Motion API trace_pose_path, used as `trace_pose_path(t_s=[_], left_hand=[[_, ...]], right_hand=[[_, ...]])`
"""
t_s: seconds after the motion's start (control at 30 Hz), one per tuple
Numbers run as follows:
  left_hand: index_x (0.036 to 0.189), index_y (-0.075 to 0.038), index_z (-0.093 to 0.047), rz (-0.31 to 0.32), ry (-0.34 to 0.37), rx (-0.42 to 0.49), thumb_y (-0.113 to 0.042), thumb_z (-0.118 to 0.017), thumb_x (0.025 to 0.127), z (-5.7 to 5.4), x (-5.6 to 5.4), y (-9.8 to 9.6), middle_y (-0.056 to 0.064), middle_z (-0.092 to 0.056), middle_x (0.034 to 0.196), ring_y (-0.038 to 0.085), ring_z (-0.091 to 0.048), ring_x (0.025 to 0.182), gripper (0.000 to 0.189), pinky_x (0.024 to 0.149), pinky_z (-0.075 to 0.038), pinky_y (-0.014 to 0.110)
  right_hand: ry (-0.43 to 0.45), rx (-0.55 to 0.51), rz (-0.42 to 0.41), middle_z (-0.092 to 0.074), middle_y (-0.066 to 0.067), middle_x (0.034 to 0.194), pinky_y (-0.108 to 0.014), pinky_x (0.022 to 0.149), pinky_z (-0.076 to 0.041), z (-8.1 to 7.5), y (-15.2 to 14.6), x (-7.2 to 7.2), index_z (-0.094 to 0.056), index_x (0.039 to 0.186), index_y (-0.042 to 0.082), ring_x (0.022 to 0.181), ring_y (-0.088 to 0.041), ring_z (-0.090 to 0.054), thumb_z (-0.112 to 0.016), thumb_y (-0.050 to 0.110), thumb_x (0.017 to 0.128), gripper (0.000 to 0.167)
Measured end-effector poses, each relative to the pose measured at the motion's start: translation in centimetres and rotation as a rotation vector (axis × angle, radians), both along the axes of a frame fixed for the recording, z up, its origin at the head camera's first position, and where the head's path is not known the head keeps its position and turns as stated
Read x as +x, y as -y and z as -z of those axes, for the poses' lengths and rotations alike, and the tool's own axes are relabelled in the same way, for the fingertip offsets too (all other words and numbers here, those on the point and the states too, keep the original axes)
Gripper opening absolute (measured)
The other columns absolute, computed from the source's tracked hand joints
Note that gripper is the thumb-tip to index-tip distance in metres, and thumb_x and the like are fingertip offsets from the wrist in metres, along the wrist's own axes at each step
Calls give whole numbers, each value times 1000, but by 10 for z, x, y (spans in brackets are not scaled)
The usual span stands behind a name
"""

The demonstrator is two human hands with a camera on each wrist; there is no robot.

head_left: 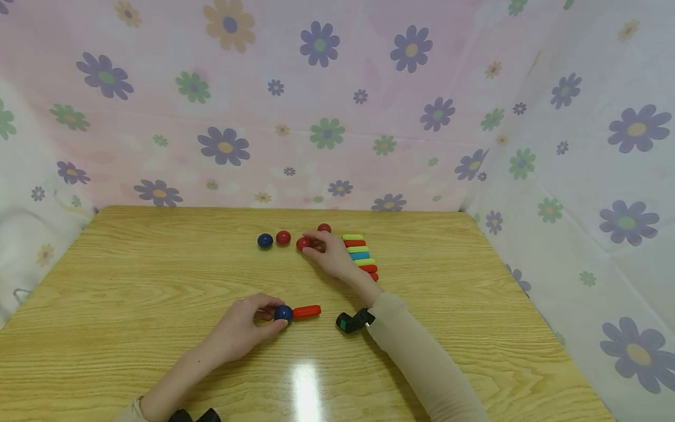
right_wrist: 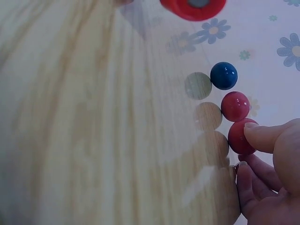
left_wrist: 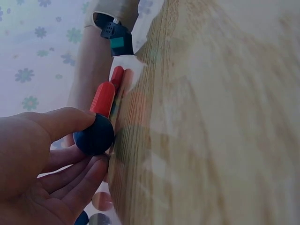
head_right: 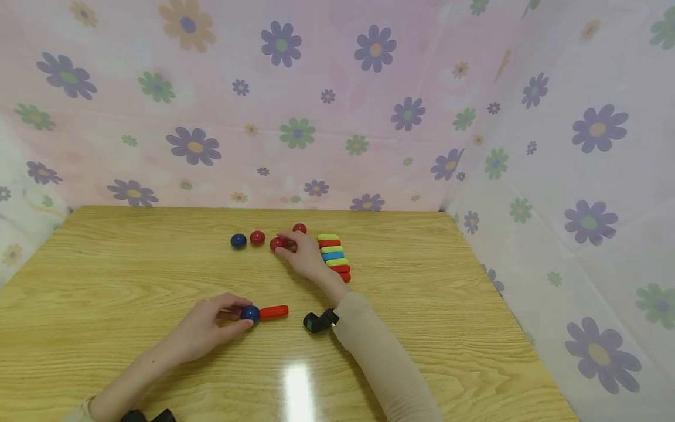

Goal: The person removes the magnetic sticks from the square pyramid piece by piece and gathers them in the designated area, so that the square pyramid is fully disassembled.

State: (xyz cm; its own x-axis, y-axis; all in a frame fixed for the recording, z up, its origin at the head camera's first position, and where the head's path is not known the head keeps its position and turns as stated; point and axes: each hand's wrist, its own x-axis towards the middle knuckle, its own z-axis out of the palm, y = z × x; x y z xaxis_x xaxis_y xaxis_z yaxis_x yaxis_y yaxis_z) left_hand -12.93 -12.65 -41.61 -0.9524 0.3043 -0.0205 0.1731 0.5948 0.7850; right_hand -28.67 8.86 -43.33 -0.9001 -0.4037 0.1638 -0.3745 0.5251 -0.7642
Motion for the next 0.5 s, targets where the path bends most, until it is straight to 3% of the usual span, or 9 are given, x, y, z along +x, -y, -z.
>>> trace_pose_path(t_s=[0.27,0.5], left_hand=[[117,-11,-70,-4,15,4,-25,-75,91,0,1,0,-1,-69,109,10,-64,96,31,84,-55,28],[118,-10,-69,4,3,4,-25,-75,91,0,0,0,1,-69,110,11,-64,96,31,85,-56,29]], right_hand=[[31,-31,29,-62,-13,130,-39,102,-52,-2,-5,6,-55,142,6,118,-27,-62,-66,18,98,47],[24,-69,36,-60,-16,132,-43,97,-52,-15,-20,39,-56,138,3,119,-29,-56,-65,15,98,43]])
